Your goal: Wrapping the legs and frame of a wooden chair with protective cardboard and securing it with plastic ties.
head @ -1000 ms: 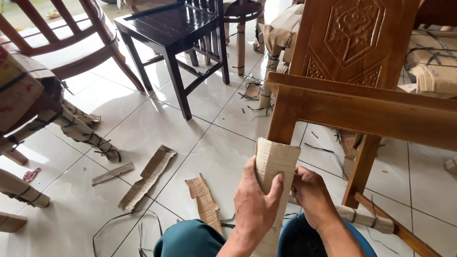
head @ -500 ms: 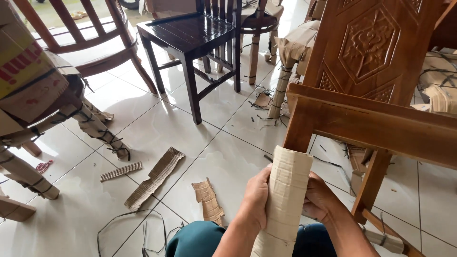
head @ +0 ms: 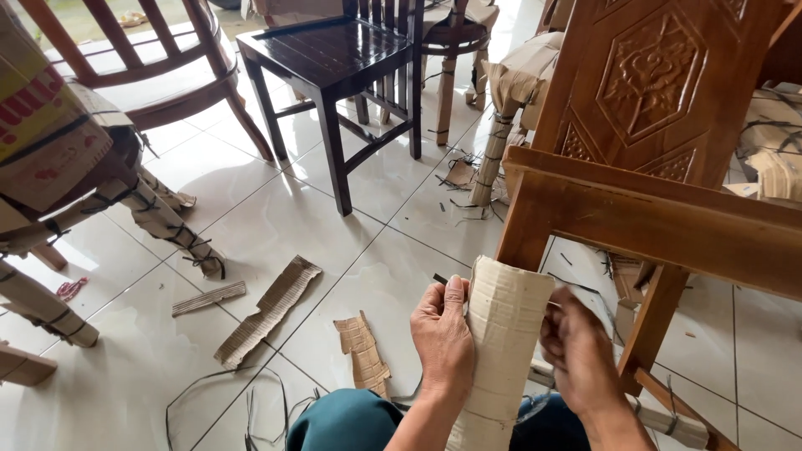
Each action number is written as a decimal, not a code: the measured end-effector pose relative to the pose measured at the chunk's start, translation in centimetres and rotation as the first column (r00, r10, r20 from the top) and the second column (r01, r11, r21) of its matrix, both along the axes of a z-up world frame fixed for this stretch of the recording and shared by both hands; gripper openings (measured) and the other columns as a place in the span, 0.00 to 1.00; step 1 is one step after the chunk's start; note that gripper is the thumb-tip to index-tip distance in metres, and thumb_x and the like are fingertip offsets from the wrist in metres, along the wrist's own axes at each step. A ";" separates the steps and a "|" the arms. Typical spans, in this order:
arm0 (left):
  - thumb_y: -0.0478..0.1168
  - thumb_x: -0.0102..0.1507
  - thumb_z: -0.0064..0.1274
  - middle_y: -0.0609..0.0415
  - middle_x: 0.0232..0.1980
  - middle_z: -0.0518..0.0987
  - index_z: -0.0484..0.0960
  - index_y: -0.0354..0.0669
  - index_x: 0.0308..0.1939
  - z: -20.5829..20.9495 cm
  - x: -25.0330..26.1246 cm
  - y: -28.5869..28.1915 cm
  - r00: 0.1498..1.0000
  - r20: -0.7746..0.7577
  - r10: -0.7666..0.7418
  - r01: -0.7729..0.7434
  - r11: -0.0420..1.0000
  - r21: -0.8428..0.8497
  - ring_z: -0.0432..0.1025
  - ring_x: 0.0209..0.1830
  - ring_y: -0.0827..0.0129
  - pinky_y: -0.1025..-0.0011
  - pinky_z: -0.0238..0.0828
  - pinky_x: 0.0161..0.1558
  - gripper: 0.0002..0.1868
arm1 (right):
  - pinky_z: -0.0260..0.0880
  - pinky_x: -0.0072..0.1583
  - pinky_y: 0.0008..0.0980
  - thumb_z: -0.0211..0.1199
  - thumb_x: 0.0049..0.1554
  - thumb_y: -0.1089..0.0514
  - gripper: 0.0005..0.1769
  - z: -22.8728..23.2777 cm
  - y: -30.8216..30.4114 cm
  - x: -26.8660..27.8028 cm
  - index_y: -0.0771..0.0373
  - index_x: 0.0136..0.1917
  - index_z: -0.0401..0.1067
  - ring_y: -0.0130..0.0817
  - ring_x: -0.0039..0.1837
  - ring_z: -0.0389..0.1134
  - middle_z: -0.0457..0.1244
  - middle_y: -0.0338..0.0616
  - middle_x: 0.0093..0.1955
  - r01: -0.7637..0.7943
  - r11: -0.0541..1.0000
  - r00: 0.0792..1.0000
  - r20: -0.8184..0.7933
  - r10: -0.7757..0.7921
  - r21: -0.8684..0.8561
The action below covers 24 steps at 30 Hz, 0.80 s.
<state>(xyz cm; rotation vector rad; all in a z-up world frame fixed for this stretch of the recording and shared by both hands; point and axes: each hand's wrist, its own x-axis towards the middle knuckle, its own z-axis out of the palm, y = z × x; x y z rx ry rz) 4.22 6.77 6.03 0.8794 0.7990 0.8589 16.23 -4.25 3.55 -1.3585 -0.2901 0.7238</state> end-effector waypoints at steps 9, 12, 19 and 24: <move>0.43 0.69 0.52 0.60 0.35 0.69 0.83 0.36 0.33 -0.9 0.5 -1.4 0.960 -0.038 0.277 -0.223 0.841 0.492 0.60 0.29 0.77 0.76 0.63 0.33 0.15 | 0.65 0.62 0.38 0.63 0.59 0.61 0.11 -0.4 -0.2 -1.2 0.70 0.52 0.74 0.37 0.52 0.65 0.66 0.51 0.44 0.023 0.993 0.997 0.076 -0.032 0.115; 0.36 0.69 0.51 0.59 0.34 0.71 0.83 0.35 0.35 -0.3 0.1 -2.5 0.955 0.054 0.290 -0.259 0.738 0.623 0.60 0.27 0.77 0.77 0.61 0.28 0.10 | 0.60 0.56 0.34 0.63 0.62 0.61 0.08 -0.5 -0.3 -1.7 0.69 0.46 0.76 0.33 0.47 0.61 0.65 0.46 0.40 0.015 0.995 0.992 0.125 -0.027 0.097; 0.31 0.63 0.59 0.48 0.58 0.77 0.86 0.42 0.47 0.4 0.4 -3.5 0.981 0.077 0.178 -0.141 0.385 0.912 0.69 0.29 0.74 0.77 0.72 0.29 0.09 | 0.68 0.41 0.32 0.61 0.60 0.53 0.12 4.5 -1.4 -4.9 0.60 0.55 0.71 0.30 0.36 0.67 0.68 0.41 0.37 0.321 0.851 0.773 0.634 0.017 -0.416; 0.27 0.58 0.56 0.53 0.43 0.83 0.83 0.40 0.46 2.3 -0.5 -2.1 0.994 -0.081 0.075 0.058 0.266 0.962 0.77 0.35 0.63 0.68 0.75 0.38 0.13 | 0.73 0.42 0.29 0.60 0.57 0.63 0.14 4.6 -2.6 -5.8 0.61 0.57 0.67 0.29 0.40 0.75 0.73 0.42 0.43 0.291 0.942 0.553 0.833 -0.022 -0.168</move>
